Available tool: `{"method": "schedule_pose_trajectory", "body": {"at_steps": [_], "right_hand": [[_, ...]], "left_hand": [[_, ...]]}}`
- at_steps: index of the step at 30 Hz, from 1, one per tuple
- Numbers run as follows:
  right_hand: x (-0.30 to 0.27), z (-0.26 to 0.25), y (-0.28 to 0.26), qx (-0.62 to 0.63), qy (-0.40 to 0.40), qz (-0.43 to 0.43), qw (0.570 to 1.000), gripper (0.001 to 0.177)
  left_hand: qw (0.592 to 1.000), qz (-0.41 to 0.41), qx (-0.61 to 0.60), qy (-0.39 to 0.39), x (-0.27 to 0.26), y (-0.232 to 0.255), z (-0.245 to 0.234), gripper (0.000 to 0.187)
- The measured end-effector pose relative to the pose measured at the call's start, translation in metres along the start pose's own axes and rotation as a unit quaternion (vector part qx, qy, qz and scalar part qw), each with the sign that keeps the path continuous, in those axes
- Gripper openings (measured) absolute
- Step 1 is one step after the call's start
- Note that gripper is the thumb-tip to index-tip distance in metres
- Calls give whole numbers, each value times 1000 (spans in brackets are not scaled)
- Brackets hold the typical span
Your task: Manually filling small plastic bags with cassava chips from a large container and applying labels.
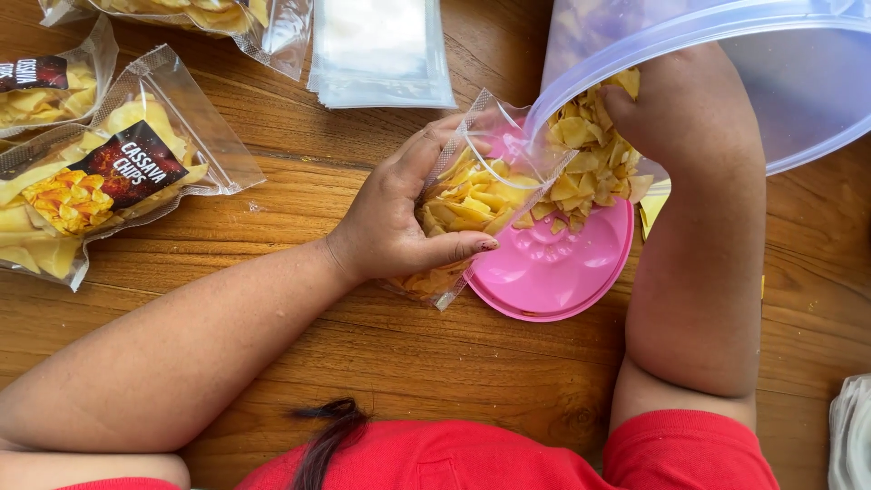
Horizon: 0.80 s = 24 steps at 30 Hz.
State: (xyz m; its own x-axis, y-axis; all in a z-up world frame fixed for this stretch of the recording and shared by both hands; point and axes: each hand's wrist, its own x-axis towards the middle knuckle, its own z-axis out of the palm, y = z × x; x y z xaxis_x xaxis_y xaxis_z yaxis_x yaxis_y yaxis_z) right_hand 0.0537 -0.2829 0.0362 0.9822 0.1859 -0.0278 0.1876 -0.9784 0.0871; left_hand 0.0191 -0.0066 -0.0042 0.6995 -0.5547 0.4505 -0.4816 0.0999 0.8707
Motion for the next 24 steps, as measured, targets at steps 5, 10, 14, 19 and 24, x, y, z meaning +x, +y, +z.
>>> {"method": "schedule_pose_trajectory", "body": {"at_steps": [5,10,14,19,24], "right_hand": [[-14,4,11,-10,76,-14,997,17],[-29,2,24,-10,202,-63,977,12],[-41,-21,11,75,209,-54,973,8],[-43,-26,2,140,169,-39,975,20],[-39,-27,0,160,97,-41,982,21]], "left_hand": [[1000,-1,20,2,-1,-2,0,66],[1000,26,7,-1,1,4,-2,53],[999,30,16,-3,1,5,-3,55],[1000,26,17,1,0,5,-2,52],[1000,18,16,-2,-1,4,-2,54]]}}
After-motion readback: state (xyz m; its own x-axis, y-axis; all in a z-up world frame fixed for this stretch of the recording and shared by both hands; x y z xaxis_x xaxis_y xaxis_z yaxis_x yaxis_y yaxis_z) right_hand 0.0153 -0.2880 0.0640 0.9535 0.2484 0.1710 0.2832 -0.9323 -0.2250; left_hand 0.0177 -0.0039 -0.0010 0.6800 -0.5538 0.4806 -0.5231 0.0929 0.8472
